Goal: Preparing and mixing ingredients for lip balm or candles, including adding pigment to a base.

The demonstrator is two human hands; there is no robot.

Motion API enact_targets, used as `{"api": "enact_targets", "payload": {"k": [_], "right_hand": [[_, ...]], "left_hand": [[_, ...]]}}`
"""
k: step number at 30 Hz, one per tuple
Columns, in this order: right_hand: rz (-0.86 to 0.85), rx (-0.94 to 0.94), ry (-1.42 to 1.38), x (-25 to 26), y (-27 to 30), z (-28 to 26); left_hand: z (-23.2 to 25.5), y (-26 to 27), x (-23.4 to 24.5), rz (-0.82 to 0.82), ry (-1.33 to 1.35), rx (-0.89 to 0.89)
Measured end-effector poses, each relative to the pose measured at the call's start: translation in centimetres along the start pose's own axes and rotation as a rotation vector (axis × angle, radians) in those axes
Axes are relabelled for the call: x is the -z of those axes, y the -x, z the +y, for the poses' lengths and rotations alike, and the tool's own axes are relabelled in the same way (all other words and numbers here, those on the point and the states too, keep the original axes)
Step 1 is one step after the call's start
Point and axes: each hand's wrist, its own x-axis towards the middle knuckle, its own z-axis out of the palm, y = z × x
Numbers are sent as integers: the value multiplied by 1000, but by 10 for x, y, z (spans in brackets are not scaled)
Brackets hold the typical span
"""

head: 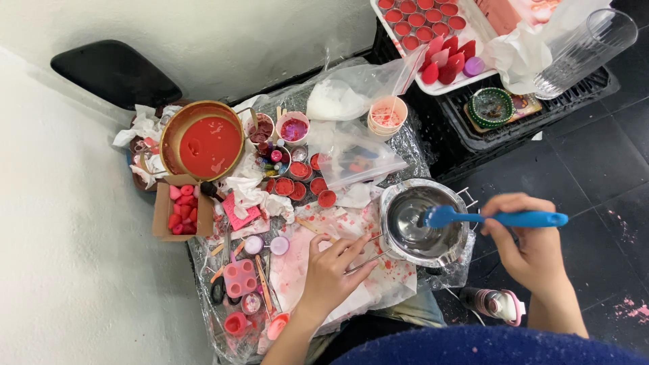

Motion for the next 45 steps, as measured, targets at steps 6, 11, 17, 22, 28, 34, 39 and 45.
{"api": "enact_targets", "payload": {"k": [6, 11, 17, 22, 28, 34, 39, 45], "right_hand": [[-382, 137, 459, -30, -49, -72], [-547, 195, 671, -33, -63, -82], [-546, 25, 701, -31, -54, -76], [-375, -105, 615, -24, -34, -59], [-108, -407, 416, -8, -5, -6], [23, -134, -74, -6, 14, 11], [-124, 93, 20, -5, 15, 21], [-157, -13, -101, 27, 26, 44]], "left_hand": [[-2, -8, 6, -94, 66, 84], [1, -11, 10, -86, 74, 86], [0, -8, 2, -32, 88, 88], [0, -7, -1, -14, 93, 103], [-1, -6, -1, 0, 95, 98], [-1, -4, 2, -78, 78, 91], [-1, -5, 3, -90, 73, 92], [-1, -4, 5, -79, 69, 88]]}}
